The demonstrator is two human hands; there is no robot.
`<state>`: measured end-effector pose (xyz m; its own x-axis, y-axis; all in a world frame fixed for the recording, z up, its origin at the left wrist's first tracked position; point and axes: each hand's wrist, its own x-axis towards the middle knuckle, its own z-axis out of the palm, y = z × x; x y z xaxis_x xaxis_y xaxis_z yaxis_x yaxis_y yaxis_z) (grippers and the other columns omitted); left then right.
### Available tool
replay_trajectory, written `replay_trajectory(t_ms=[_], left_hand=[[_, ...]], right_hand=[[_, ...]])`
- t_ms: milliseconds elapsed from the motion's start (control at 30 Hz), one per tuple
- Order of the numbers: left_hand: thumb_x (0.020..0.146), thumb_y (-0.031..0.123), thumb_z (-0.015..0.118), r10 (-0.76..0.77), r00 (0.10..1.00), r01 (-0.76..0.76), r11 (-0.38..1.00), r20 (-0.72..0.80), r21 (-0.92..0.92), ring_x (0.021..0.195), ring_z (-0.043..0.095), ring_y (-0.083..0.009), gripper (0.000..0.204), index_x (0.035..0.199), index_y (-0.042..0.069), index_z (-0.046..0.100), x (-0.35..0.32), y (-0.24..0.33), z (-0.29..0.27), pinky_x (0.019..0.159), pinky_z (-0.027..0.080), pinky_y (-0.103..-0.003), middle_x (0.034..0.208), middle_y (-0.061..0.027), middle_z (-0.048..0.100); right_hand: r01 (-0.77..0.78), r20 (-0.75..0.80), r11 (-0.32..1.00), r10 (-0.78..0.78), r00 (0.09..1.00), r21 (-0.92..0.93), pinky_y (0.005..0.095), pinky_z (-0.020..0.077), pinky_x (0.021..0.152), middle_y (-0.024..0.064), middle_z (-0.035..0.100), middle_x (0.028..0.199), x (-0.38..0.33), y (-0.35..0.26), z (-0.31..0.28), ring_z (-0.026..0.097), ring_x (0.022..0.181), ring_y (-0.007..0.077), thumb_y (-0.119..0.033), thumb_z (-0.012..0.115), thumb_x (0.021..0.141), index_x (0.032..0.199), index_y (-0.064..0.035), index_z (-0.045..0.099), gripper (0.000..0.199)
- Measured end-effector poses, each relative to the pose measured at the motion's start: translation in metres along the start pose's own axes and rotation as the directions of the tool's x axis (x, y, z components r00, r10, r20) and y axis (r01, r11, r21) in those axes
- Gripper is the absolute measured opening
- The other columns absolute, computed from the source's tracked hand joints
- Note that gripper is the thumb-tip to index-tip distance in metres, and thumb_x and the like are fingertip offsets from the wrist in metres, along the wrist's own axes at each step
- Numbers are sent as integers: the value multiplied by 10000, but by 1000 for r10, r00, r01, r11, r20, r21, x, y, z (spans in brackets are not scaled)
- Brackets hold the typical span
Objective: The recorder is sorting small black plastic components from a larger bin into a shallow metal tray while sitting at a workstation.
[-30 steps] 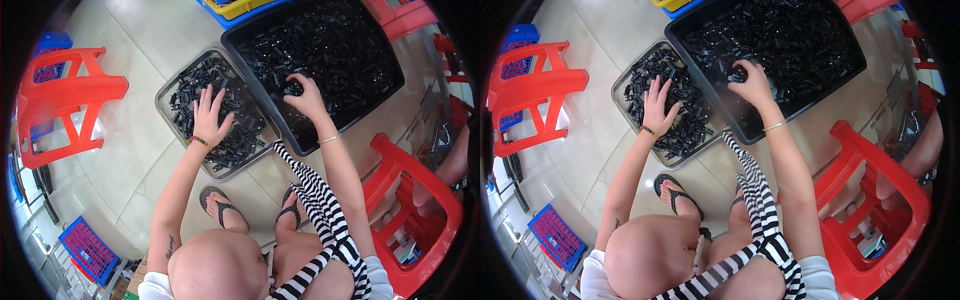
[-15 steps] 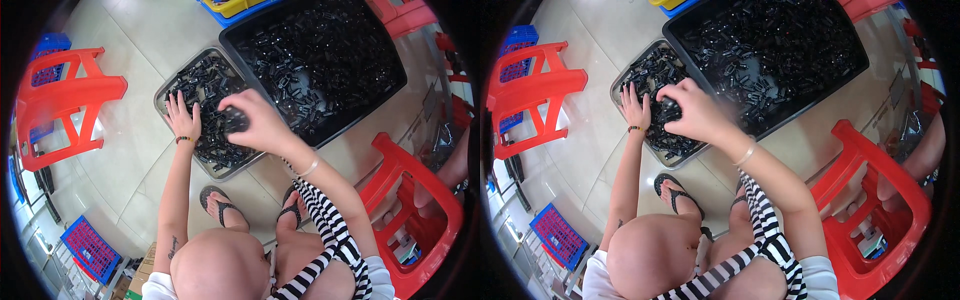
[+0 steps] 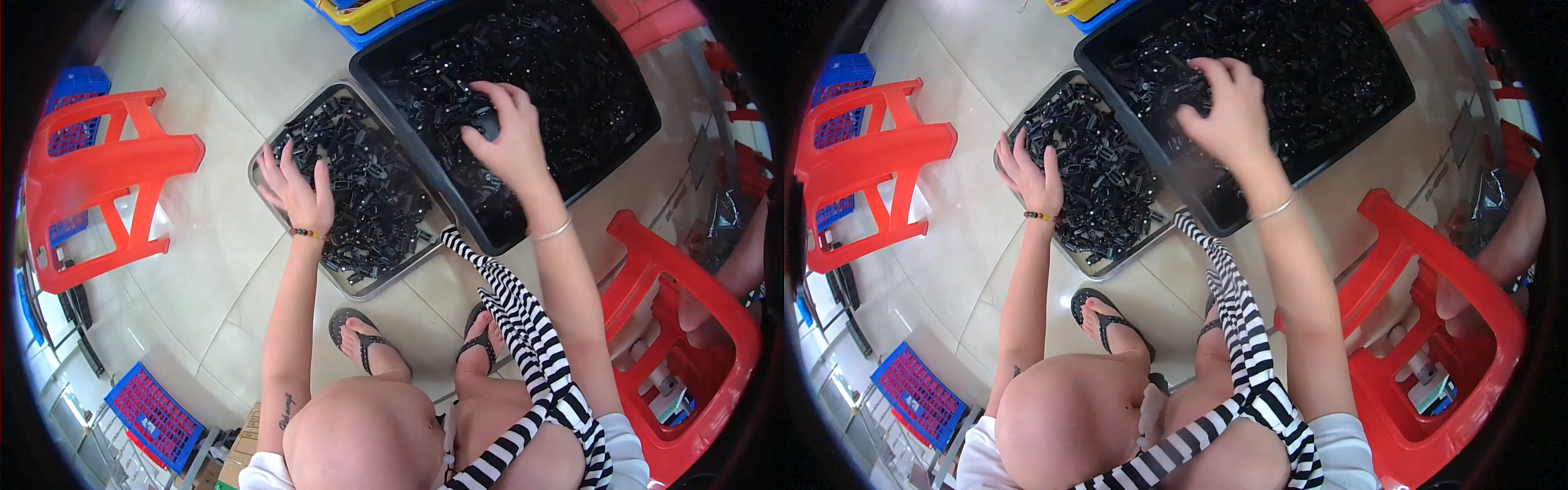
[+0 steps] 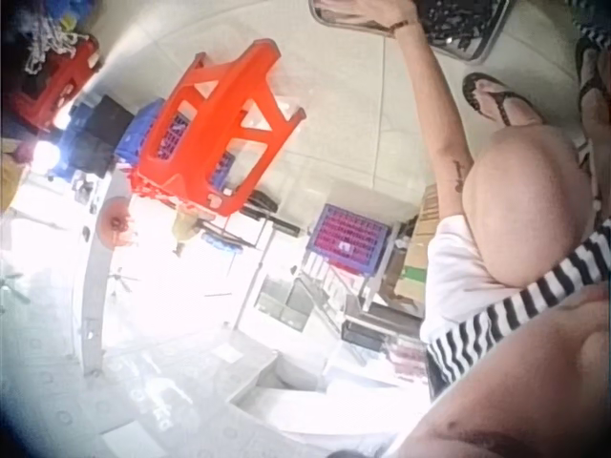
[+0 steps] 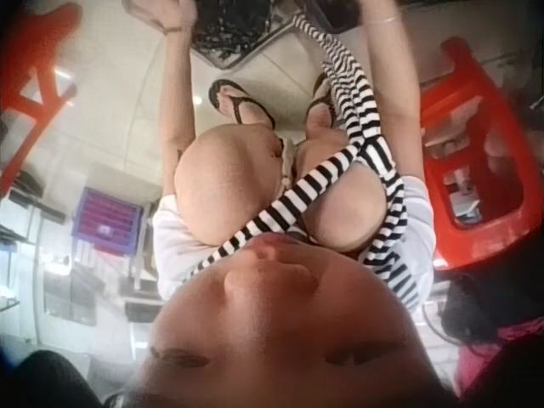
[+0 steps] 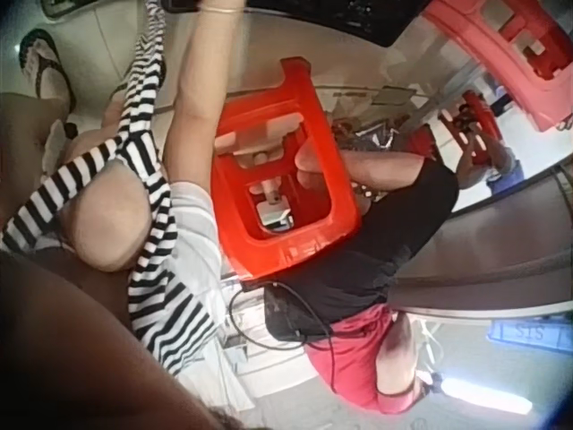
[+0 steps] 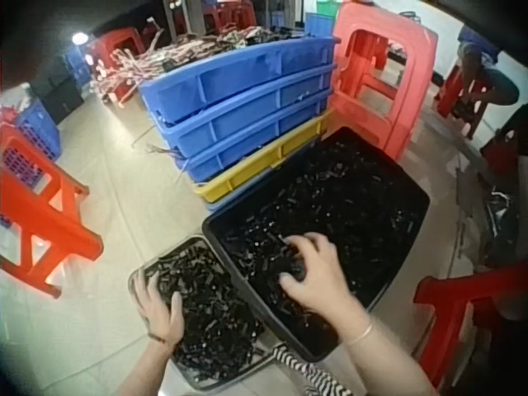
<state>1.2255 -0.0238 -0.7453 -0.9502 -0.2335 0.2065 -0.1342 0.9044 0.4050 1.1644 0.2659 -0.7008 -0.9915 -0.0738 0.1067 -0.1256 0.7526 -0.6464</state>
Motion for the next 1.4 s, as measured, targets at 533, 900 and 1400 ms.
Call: replay_trajectory(t_ms=[533, 900, 1400], left_hand=[[805, 498, 506, 82, 648, -360, 909, 757, 211, 1306, 242, -432, 732, 1436, 197, 287, 128, 159, 128, 1036, 307, -532, 1448, -184, 249], [818, 621, 472, -60, 193, 327, 945, 979, -7, 1285, 349, -384, 757, 1442, 387, 114, 119, 187, 114, 928, 397, -558, 1503, -143, 161], [965, 443, 352, 133, 272, 743, 600, 953, -296, 1069, 507, -166, 345, 1262, 270, 381, 87, 201, 74, 772, 481, -433, 1162, -21, 500]], right_hand=[[-97, 433, 889, 310, 847, -447, 614, 351, 988, 146, 256, 1468, 40, 50, 15, 223, 1305, 505, -221, 667, 587, 1381, -352, 337, 870], [-450, 562, 871, 476, 677, -196, 503, 445, 917, 243, 294, 1394, 23, 68, 6, 437, 1194, 409, -259, 660, 590, 1438, -224, 273, 933], [-729, 655, 63, 390, 647, 682, 474, 487, 744, 110, 485, 1201, 7, 52, -18, 514, 1052, 255, -273, 468, 821, 1378, -167, 356, 578]])
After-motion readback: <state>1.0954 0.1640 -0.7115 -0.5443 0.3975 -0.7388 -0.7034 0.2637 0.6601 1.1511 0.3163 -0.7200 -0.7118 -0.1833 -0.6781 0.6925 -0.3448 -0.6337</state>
